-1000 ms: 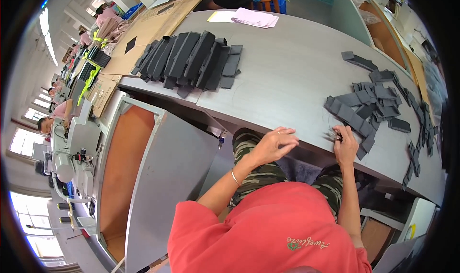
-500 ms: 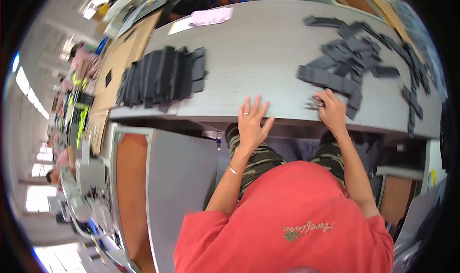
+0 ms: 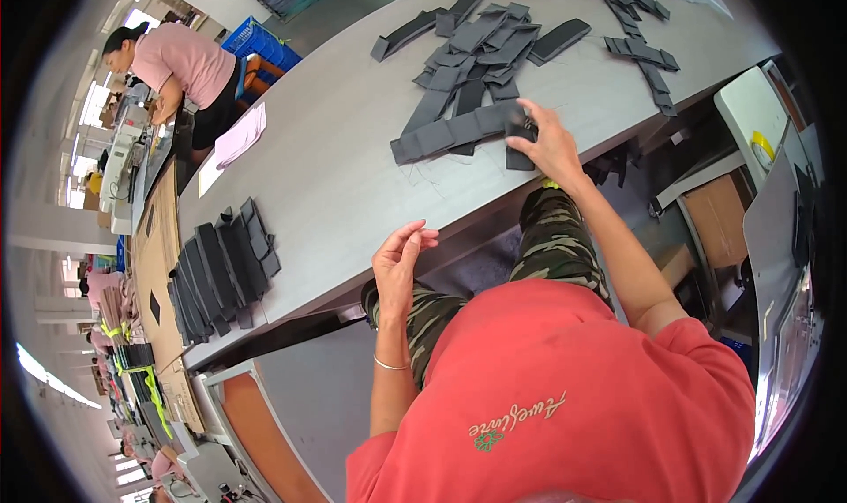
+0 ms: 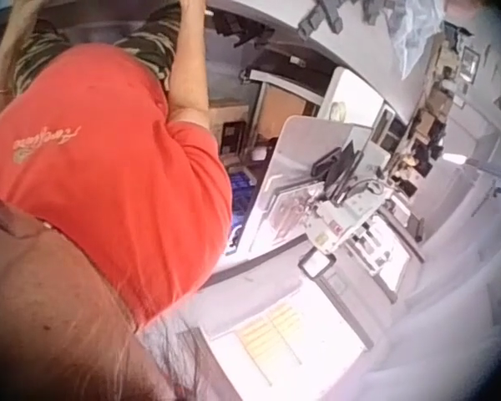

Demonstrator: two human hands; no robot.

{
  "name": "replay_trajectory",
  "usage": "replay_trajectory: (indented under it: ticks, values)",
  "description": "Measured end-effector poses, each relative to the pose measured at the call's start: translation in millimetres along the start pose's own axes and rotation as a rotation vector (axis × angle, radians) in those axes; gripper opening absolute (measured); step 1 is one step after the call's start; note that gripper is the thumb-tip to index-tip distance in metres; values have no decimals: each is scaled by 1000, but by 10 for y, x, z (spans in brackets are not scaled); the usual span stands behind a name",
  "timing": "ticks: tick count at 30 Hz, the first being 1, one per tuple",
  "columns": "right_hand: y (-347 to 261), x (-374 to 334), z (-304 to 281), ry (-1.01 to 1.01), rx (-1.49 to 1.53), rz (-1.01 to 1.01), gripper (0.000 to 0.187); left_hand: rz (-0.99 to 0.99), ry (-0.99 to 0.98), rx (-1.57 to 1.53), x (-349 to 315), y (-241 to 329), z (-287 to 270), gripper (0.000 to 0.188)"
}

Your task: Trimming excess threads from small black fabric components using tweezers.

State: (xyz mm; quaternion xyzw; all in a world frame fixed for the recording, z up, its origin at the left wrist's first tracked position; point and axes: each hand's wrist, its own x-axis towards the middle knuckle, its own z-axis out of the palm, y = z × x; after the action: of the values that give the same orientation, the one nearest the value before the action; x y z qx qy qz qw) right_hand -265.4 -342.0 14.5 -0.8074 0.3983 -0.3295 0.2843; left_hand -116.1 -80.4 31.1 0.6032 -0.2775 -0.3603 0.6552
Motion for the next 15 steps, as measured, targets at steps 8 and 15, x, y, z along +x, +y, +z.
replay_trajectory:
  ticks: [8, 15]
  values:
    - [-56, -14, 83, -180, 185, 63, 56, -262, -158, -172, 596, 122, 441, 42]
    - [-53, -38, 23, -285, 500, -6, 49, -541, -189, -591, 1154, 26, 778, 92]
